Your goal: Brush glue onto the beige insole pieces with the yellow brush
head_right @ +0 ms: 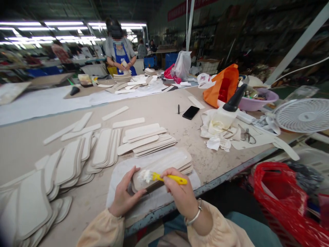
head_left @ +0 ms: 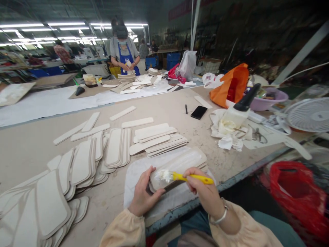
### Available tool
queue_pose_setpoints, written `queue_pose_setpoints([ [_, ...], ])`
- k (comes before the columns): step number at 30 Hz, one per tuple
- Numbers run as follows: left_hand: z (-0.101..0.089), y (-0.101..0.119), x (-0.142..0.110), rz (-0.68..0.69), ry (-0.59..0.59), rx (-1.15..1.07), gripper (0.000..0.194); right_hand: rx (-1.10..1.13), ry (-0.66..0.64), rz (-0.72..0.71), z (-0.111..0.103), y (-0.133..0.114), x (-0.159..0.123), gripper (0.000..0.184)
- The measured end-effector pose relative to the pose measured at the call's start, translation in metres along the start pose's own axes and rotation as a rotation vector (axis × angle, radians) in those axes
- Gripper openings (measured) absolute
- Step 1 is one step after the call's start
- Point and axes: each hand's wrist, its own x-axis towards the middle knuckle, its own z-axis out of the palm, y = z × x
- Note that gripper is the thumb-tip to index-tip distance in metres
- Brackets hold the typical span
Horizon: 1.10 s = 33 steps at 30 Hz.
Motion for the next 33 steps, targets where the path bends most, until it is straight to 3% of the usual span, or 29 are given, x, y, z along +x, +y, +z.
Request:
queue_pose_setpoints([
  [3,0.001,-0.001,0.000,-0.002,0.004,0.009,0.078,-0.017,-0.120,-0.006,0.019,0.002,-0.002,0.021],
  [5,0.001,-0.002,-0.001,0.006,0.005,0.015,0.078,-0.038,-0.108,0.008,0.015,0.003,0.000,0.019],
  [13,0.004,-0.010,-0.003,0.004,0.007,0.083,0.074,-0.186,0.253,0.013,-0.070,0.001,0.012,0.019],
  [16,0.004,-0.013,-0.003,0.004,0.013,0.091,0.072,-0.362,0.412,-0.112,-0.089,-0.001,0.012,0.019],
  [18,0.004,-0.013,-0.003,0.000,0.008,0.093,0.070,-0.493,0.469,-0.282,-0.094,0.000,0.012,0.018],
  [21,0.004,-0.014,-0.004,-0.014,-0.005,0.097,0.067,-0.715,0.431,-0.579,-0.089,0.004,0.012,0.014],
  [23,0.004,-0.015,-0.005,-0.019,-0.007,0.102,0.068,-0.858,0.349,-0.694,-0.080,0.005,0.011,0.016],
  [26,0.004,-0.017,-0.008,-0.025,-0.016,0.107,0.068,-0.951,0.177,-0.742,-0.062,0.004,0.006,0.018],
  [29,0.005,-0.019,-0.009,-0.058,-0.035,0.096,0.067,-0.882,0.055,-0.780,-0.053,0.001,0.001,0.017],
  [33,0.005,-0.017,-0.008,-0.104,-0.036,0.079,0.064,-0.827,0.205,-0.808,-0.065,0.001,0.000,0.023],
])
